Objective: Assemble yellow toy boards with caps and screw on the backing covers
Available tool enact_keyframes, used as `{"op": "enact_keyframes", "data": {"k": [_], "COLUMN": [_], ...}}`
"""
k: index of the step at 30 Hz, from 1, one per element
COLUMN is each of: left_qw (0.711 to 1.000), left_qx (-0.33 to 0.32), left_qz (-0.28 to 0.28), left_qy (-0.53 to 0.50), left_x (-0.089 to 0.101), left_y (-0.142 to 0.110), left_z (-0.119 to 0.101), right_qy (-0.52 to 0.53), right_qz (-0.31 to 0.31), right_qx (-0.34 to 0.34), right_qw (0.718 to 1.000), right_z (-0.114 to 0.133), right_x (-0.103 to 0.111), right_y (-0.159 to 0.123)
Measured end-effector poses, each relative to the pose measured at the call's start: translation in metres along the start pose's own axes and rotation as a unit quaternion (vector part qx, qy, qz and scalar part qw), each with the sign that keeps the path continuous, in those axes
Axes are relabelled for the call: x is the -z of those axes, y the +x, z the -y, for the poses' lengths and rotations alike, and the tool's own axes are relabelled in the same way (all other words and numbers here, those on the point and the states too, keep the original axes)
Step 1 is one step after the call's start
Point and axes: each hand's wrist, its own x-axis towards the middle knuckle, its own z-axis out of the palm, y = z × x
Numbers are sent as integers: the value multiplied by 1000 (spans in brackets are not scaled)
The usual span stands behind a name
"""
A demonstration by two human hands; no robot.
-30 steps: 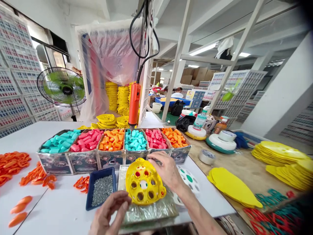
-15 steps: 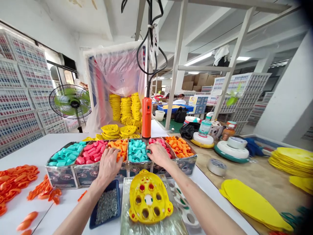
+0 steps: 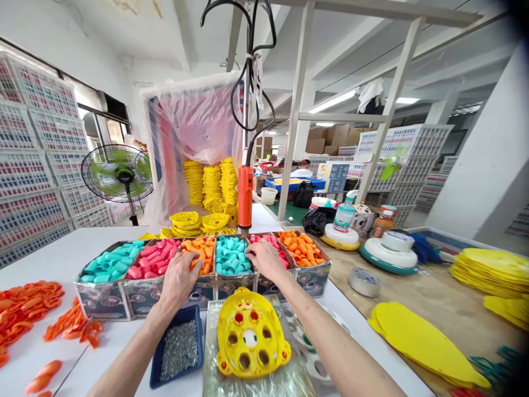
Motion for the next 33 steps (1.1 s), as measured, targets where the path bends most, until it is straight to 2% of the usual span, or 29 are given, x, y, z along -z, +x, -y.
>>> {"op": "enact_keyframes", "data": {"k": [6, 10, 14, 17, 21, 24, 28, 31, 33], "left_qw": [996, 989, 979, 970, 962, 961, 968, 971, 968], "left_qx": [15, 19, 23, 24, -7, -9, -2, -10, 20], "left_qz": [-39, -23, 24, 70, 104, 112, 88, 78, 75], "left_qy": [-85, -143, -201, -232, -250, -252, -234, -227, -238], "left_x": [6, 15, 20, 19, 17, 18, 21, 22, 22], "left_y": [-13, -34, -58, -71, -83, -95, -110, -115, -117], "left_z": [-11, -34, -61, -79, -95, -100, -99, -94, -87], "right_qy": [27, 72, 150, 233, 375, 400, 421, 419, 408], "right_qz": [-17, -64, -95, -66, -18, 0, 36, 32, 20], "right_qx": [-5, -25, -40, -5, 49, 68, 49, 41, 46], "right_qw": [999, 995, 983, 970, 925, 914, 905, 907, 912], "right_z": [4, 6, 10, 22, 44, 56, 64, 68, 69], "right_x": [-3, 5, 22, 35, 48, 52, 50, 46, 44], "right_y": [4, -1, -31, -64, -97, -110, -121, -124, -123]}}
